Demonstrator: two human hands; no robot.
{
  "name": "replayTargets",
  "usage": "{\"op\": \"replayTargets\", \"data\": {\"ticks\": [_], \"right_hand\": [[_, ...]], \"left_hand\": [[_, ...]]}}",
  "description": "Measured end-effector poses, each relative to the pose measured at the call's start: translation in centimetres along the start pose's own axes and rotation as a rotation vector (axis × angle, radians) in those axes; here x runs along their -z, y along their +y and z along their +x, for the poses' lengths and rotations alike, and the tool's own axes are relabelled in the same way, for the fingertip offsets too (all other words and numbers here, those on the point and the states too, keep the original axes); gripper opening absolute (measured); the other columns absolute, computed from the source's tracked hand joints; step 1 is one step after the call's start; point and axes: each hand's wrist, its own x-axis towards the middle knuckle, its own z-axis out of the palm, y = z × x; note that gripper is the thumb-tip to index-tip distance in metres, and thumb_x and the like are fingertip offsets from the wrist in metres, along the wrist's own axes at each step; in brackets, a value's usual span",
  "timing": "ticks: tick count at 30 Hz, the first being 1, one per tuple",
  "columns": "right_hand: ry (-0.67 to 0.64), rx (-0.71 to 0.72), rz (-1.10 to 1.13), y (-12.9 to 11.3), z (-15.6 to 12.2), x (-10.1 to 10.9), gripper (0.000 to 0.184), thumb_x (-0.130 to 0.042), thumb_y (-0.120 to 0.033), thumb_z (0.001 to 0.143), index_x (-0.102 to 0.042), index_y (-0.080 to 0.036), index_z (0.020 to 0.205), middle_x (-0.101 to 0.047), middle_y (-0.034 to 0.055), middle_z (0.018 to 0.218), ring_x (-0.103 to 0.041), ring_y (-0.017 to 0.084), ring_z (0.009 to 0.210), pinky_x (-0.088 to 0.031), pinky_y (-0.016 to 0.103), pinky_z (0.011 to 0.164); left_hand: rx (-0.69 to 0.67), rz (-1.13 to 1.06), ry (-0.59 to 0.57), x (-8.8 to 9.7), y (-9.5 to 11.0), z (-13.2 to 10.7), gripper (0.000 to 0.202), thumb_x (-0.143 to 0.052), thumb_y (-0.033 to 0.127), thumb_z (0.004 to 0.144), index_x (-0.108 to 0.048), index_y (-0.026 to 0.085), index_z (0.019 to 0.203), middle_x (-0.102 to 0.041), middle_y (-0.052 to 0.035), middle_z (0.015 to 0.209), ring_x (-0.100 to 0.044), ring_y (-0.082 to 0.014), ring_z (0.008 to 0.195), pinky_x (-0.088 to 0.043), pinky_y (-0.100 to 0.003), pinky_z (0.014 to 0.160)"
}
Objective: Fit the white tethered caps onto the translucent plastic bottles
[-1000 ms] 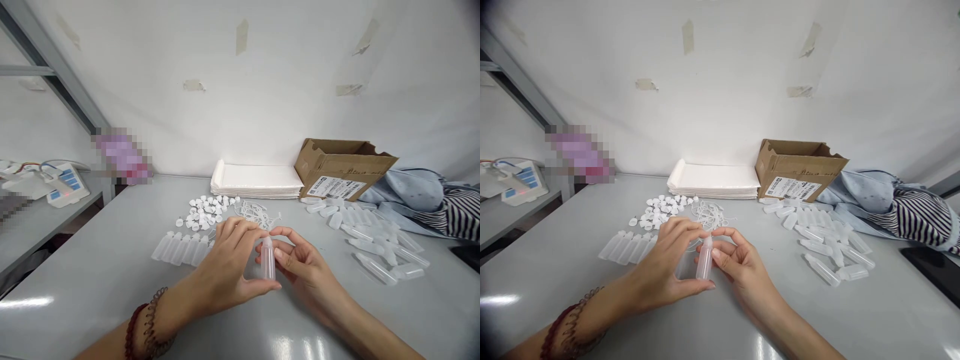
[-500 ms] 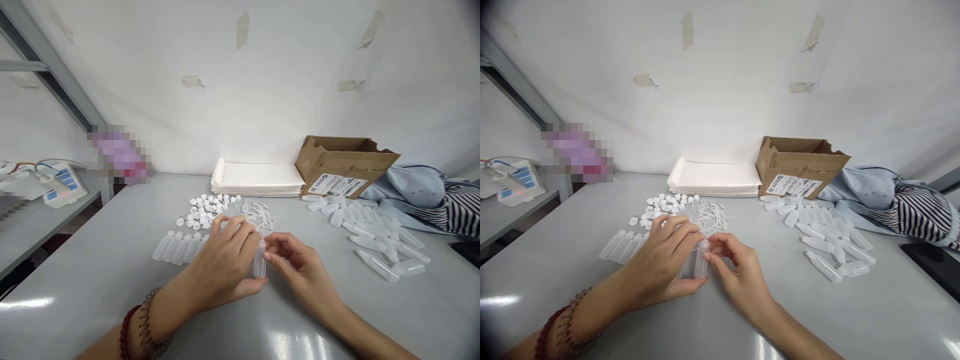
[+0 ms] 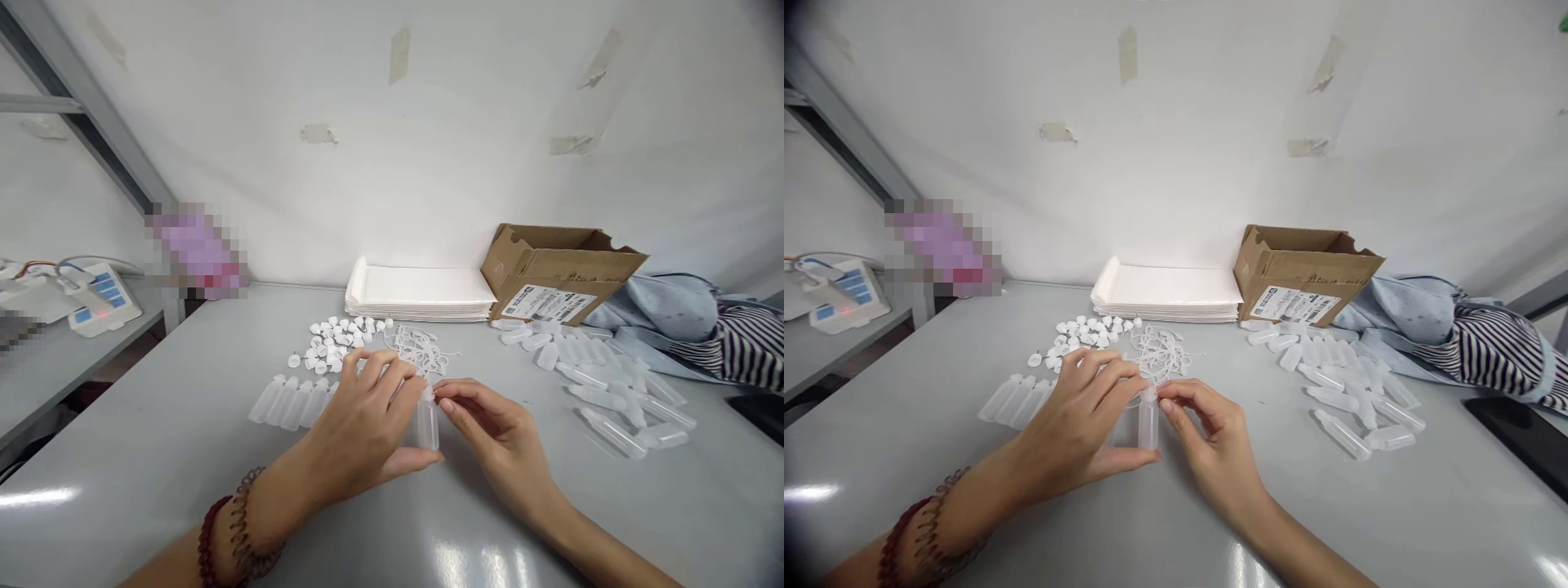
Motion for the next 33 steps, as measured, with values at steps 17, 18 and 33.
{"op": "replayTargets", "data": {"ticks": [17,18,33], "right_hand": [[-0.234,0.157,-0.195,0.5,0.1,-0.2,0.020,-0.048,-0.024,0.092,-0.062,-0.017,0.105,-0.064,0.0079,0.104,-0.061,0.017,0.095,-0.051,0.030,0.081],[-0.249,0.162,-0.207,0.5,0.0,-0.2,0.021,-0.048,-0.023,0.091,-0.062,-0.017,0.106,-0.064,0.0085,0.105,-0.061,0.017,0.096,-0.051,0.031,0.082],[-0.401,0.281,-0.427,1.0,-0.3,-0.5,0.034,-0.057,-0.030,0.087,-0.052,-0.015,0.118,-0.058,0.0119,0.115,-0.049,0.025,0.109,-0.046,0.044,0.092]], "left_hand": [[0.254,-0.268,-0.300,-0.1,-1.1,0.1,0.049,-0.074,0.053,0.064,-0.055,0.017,0.091,-0.059,-0.0040,0.092,-0.046,-0.0265,0.095,-0.033,-0.043,0.083],[0.253,-0.263,-0.333,0.0,-1.2,0.2,0.049,-0.074,0.052,0.064,-0.055,0.017,0.093,-0.059,-0.0044,0.094,-0.045,-0.0269,0.096,-0.033,-0.044,0.083],[0.209,-0.169,-0.488,0.2,-1.7,-0.4,0.046,-0.065,0.055,0.074,-0.058,0.016,0.097,-0.058,-0.0070,0.096,-0.045,-0.0279,0.098,-0.034,-0.044,0.083]]}}
